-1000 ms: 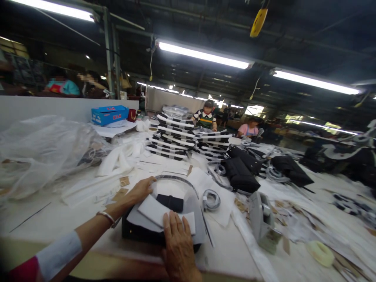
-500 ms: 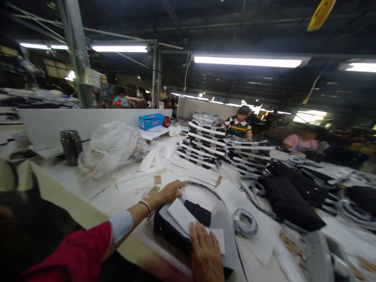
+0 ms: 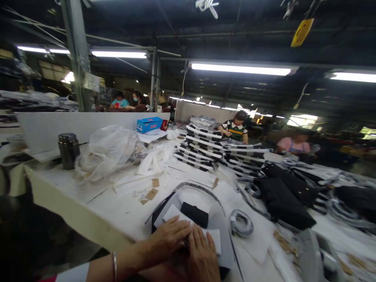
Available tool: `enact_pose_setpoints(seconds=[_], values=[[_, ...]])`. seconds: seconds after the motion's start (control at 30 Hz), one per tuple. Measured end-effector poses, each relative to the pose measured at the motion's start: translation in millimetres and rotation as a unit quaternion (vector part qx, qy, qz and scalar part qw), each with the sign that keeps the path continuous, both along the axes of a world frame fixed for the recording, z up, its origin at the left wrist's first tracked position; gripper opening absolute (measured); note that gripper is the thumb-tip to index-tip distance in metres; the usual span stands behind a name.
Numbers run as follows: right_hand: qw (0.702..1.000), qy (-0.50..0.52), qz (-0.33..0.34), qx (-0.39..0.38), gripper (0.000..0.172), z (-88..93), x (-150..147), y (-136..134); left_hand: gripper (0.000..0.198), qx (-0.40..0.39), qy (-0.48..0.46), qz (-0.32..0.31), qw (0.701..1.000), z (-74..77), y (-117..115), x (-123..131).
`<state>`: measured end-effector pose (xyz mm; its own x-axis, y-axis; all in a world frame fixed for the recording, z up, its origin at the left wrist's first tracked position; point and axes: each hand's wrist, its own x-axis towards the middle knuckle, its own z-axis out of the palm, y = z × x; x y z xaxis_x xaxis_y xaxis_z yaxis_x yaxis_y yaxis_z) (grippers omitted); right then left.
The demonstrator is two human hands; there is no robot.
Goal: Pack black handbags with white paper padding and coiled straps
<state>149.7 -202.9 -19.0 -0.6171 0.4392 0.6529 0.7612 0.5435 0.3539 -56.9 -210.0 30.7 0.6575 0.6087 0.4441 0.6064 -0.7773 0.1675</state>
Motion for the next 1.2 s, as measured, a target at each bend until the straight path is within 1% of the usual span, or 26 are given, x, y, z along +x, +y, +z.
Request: enact_pose_setpoints(seconds=[0.03, 0.1, 0.2, 0.27, 0.33, 0.4, 0.47, 0.57, 0.67, 0.7, 0.77, 0.87, 0.93, 1.0, 1.1, 1.2], values=[[1.0, 0.005, -0.013, -0.004, 0.054, 3.2, -3.0, -3.2, 0.044, 0.027, -0.011, 0.007, 1.0, -10.0, -2.0, -1.1], [1.0, 0.017, -0.025, 0.002, 0.054, 8.5, -7.8, -8.0, 0.041, 0.085, -0.024, 0.013, 0.996, -22.7, -3.6, -3.3], [1.0, 0.019, -0.003, 0.023, 0.048, 12.3, -9.4, -9.7, 0.039, 0.172, 0.003, 0.032, 0.985, -28.5, -7.3, -5.8], [0.999, 0.016, 0.008, 0.026, 0.045, 12.4, -8.7, -9.1, 0.042, 0.231, 0.064, 0.048, 0.97, -30.2, -11.5, -6.4], [1.0, 0.018, 0.003, 0.015, 0.045, 11.8, -9.1, -9.9, 0.045, 0.288, 0.122, 0.066, 0.947, -34.0, -14.3, -5.6], [1.0, 0.026, -0.015, -0.009, 0.046, 13.0, -11.3, -12.8, 0.044, 0.329, 0.149, 0.081, 0.929, -39.2, -13.2, -3.3], [0.998, 0.026, -0.037, -0.053, 0.045, 18.2, -13.9, -16.9, 0.042, 0.35, 0.15, 0.082, 0.921, -43.9, -7.8, -0.4], [0.985, 0.001, -0.061, -0.164, 0.049, 34.0, -15.7, -22.2, 0.04, 0.36, 0.131, 0.062, 0.922, -46.1, 4.5, 1.4], [0.961, -0.008, -0.071, -0.269, 0.062, 50.9, -15.6, -25.5, 0.041, 0.349, 0.126, 0.026, 0.928, -40.1, 14.2, -3.7], [0.955, -0.005, -0.072, -0.287, 0.066, 54.8, -15.7, -26.2, 0.043, 0.34, 0.134, 0.012, 0.931, -36.4, 15.7, -6.3], [0.952, 0.006, -0.073, -0.297, 0.07, 59.3, -16.6, -27.1, 0.047, 0.318, 0.152, -0.009, 0.936, -27.1, 16.6, -11.2], [0.959, 0.033, -0.082, -0.268, 0.071, 59.2, -19.6, -26.3, 0.049, 0.291, 0.145, -0.017, 0.945, -11.2, 16.8, -14.4], [0.968, 0.047, -0.098, -0.228, 0.068, 56.3, -21.9, -24.2, 0.051, 0.278, 0.141, -0.023, 0.95, -1.4, 18.9, -14.4], [0.976, 0.053, -0.112, -0.181, 0.061, 52.3, -23.5, -20.9, 0.052, 0.27, 0.139, -0.034, 0.952, 6.0, 23.1, -13.8], [0.984, 0.044, -0.126, -0.12, 0.046, 47.7, -23.9, -14.5, 0.053, 0.26, 0.131, -0.043, 0.956, 10.9, 30.1, -13.0], [0.986, 0.018, -0.126, -0.105, 0.04, 52.2, -22.5, -7.9, 0.057, 0.24, 0.133, -0.038, 0.961, 11.1, 32.8, -12.1]])
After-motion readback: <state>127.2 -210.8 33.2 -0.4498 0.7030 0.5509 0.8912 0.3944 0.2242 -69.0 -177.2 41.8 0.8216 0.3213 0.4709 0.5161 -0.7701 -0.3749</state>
